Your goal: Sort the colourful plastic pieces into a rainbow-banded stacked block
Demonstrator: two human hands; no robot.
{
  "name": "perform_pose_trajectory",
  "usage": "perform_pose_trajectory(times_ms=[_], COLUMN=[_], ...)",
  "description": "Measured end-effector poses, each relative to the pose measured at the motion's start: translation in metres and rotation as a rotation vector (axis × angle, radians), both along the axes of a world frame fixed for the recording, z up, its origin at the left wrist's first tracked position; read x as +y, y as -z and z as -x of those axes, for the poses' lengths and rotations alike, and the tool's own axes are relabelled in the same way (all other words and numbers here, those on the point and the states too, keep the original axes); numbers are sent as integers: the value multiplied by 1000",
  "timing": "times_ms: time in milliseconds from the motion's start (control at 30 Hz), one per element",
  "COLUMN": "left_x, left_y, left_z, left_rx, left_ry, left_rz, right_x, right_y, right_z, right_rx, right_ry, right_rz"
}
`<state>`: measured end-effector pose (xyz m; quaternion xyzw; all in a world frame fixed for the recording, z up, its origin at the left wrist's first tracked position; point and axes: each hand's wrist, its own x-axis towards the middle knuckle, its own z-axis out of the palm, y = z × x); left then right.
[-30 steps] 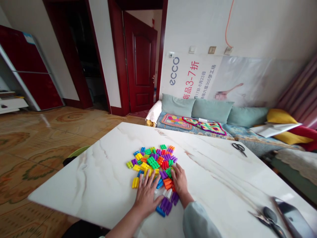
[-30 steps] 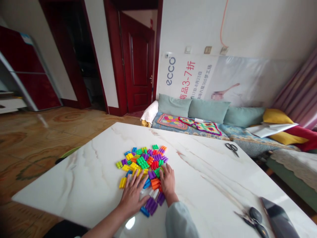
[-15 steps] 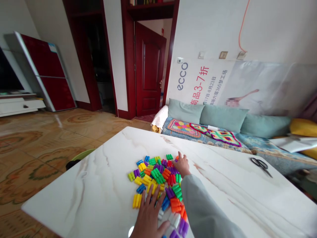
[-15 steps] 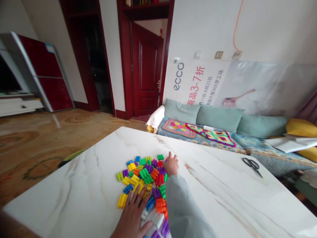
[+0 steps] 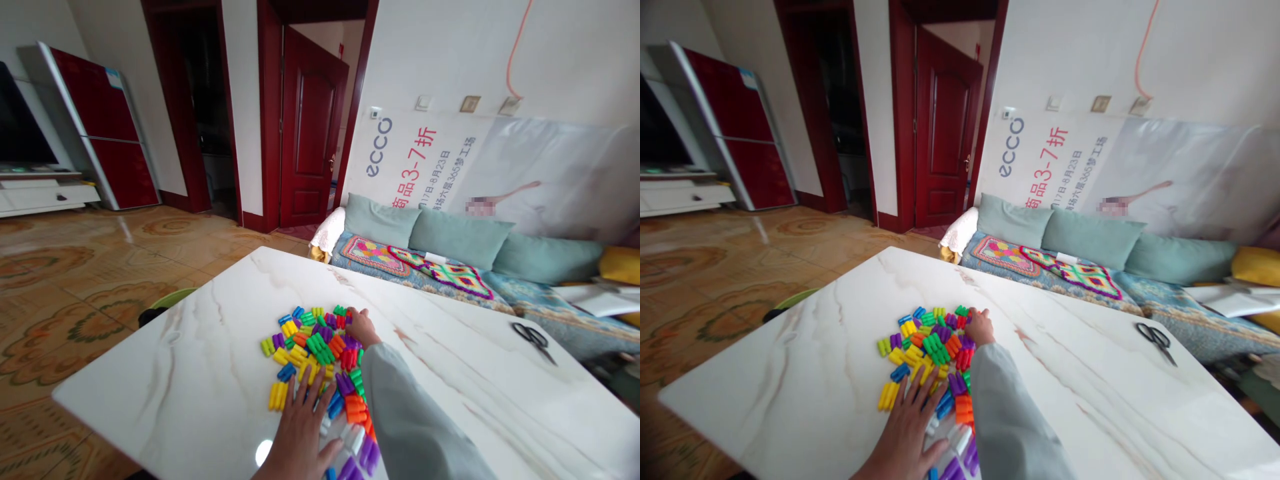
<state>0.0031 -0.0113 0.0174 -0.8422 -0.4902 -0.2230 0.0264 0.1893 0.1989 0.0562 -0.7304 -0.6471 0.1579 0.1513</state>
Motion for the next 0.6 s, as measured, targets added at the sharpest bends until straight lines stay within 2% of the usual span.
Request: perform_pose_trajectory(times_ms=[167, 300, 400, 467, 533, 600], left_x=[-1, -2, -1, 0, 1, 1], left_y=[1, 1, 3, 5, 5, 4], left_z=[0, 0, 1, 2, 1, 1], left_rx=[0, -31, -55, -71, -83, -90], left_ry=[-18, -11, 4, 7, 2, -3], left_rz=[-5, -6, -12, -18, -27, -38], right_x=[-14, -32, -60, -89, -126, -165], right_y=[-6, -21, -33, -38, -39, -37], right_z=[-4, -14, -21, -23, -23, -20], right_rx=[163, 384, 595, 719, 975, 1521], right_ry=[-21, 6, 47, 64, 69, 85], right_rz=[-117, -227, -267, -276, -226, -64])
